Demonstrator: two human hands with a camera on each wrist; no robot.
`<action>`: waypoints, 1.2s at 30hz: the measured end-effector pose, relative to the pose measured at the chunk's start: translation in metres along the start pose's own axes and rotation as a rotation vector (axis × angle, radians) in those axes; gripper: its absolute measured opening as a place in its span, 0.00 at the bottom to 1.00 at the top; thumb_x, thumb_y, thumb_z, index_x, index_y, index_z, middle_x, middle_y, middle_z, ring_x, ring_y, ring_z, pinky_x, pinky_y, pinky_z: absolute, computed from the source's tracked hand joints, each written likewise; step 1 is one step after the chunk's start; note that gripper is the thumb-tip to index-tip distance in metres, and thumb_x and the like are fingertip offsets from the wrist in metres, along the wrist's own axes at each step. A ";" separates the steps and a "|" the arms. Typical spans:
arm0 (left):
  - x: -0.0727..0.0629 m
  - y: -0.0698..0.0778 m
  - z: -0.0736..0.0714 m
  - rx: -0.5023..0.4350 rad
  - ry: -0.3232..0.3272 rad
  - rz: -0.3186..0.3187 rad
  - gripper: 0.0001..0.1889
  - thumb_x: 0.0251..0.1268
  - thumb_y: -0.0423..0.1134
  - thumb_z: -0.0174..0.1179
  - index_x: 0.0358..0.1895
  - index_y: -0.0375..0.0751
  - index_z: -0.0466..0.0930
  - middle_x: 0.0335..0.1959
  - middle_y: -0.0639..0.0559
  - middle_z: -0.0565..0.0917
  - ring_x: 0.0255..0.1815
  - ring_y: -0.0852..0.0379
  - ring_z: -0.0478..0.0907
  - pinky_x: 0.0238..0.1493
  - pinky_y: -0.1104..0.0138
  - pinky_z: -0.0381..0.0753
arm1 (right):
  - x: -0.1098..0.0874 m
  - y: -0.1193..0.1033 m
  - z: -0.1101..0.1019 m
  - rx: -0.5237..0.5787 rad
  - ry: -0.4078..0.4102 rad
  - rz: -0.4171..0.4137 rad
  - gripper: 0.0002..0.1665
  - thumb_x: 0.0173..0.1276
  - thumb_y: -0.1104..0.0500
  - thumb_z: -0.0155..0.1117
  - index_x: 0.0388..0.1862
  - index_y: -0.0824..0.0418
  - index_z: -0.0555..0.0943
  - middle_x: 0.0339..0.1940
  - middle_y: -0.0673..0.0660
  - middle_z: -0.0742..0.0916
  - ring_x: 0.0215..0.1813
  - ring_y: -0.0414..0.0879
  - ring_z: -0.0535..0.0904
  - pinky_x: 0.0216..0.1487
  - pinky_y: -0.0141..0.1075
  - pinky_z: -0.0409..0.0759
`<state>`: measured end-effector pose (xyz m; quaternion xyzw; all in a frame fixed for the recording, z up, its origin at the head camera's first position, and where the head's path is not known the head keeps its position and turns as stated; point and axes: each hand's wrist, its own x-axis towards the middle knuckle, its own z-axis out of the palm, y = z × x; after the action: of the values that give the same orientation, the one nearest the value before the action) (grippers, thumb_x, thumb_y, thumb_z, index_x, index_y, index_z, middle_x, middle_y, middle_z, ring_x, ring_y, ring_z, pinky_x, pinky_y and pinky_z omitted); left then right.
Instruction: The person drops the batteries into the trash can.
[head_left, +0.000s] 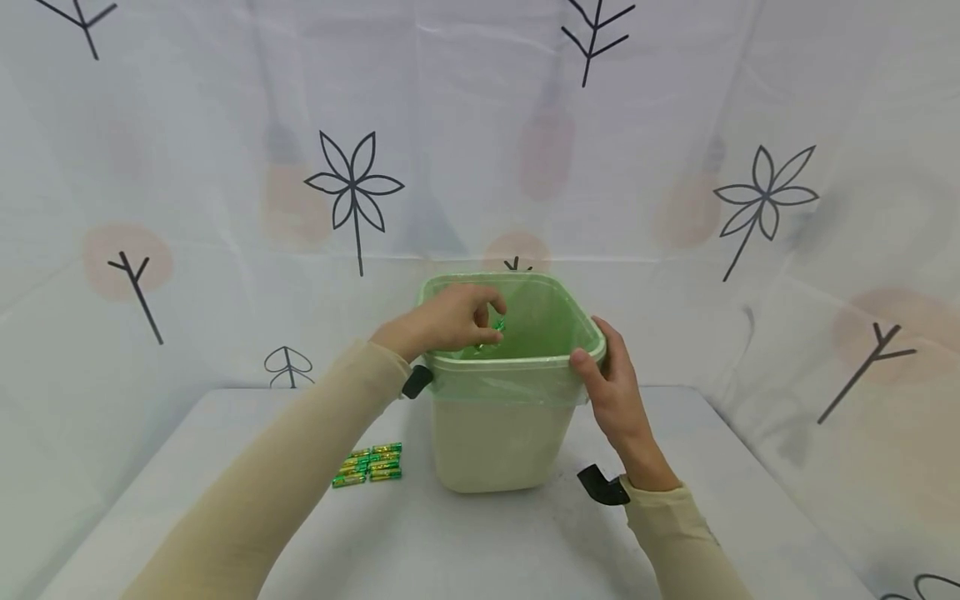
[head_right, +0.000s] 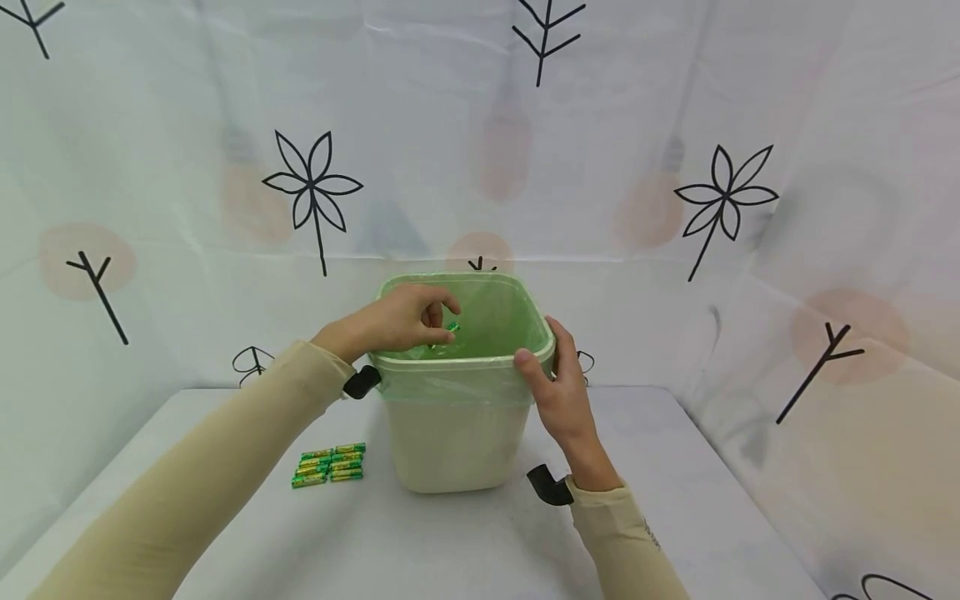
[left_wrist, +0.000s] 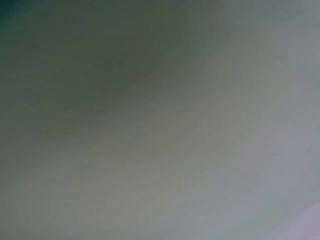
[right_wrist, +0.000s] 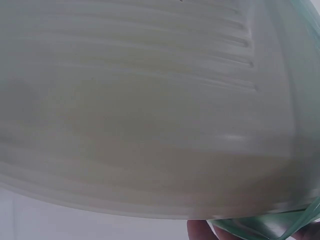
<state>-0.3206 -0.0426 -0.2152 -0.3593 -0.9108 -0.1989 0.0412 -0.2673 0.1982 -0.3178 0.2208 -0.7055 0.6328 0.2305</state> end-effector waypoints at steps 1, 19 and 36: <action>0.000 0.000 0.000 0.004 -0.002 -0.001 0.19 0.62 0.42 0.65 0.55 0.43 0.76 0.30 0.53 0.80 0.32 0.57 0.76 0.43 0.62 0.76 | 0.000 0.000 0.000 0.001 0.000 -0.001 0.33 0.71 0.60 0.54 0.73 0.58 0.59 0.60 0.64 0.72 0.56 0.57 0.70 0.53 0.30 0.70; -0.009 -0.002 -0.010 -0.033 0.064 0.036 0.16 0.66 0.45 0.61 0.53 0.44 0.77 0.34 0.53 0.80 0.34 0.56 0.76 0.42 0.62 0.76 | 0.001 0.002 -0.001 -0.009 0.019 -0.005 0.33 0.71 0.59 0.55 0.72 0.58 0.60 0.59 0.63 0.73 0.54 0.50 0.71 0.53 0.31 0.70; -0.086 -0.033 -0.025 -0.023 0.394 0.159 0.09 0.62 0.36 0.63 0.44 0.40 0.80 0.36 0.53 0.79 0.32 0.60 0.74 0.34 0.64 0.77 | 0.000 0.002 -0.001 0.015 0.014 0.000 0.32 0.71 0.60 0.55 0.72 0.58 0.60 0.60 0.64 0.72 0.57 0.58 0.69 0.54 0.31 0.69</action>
<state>-0.2809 -0.1293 -0.2218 -0.3849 -0.8515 -0.2719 0.2300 -0.2683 0.1995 -0.3191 0.2180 -0.6992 0.6395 0.2338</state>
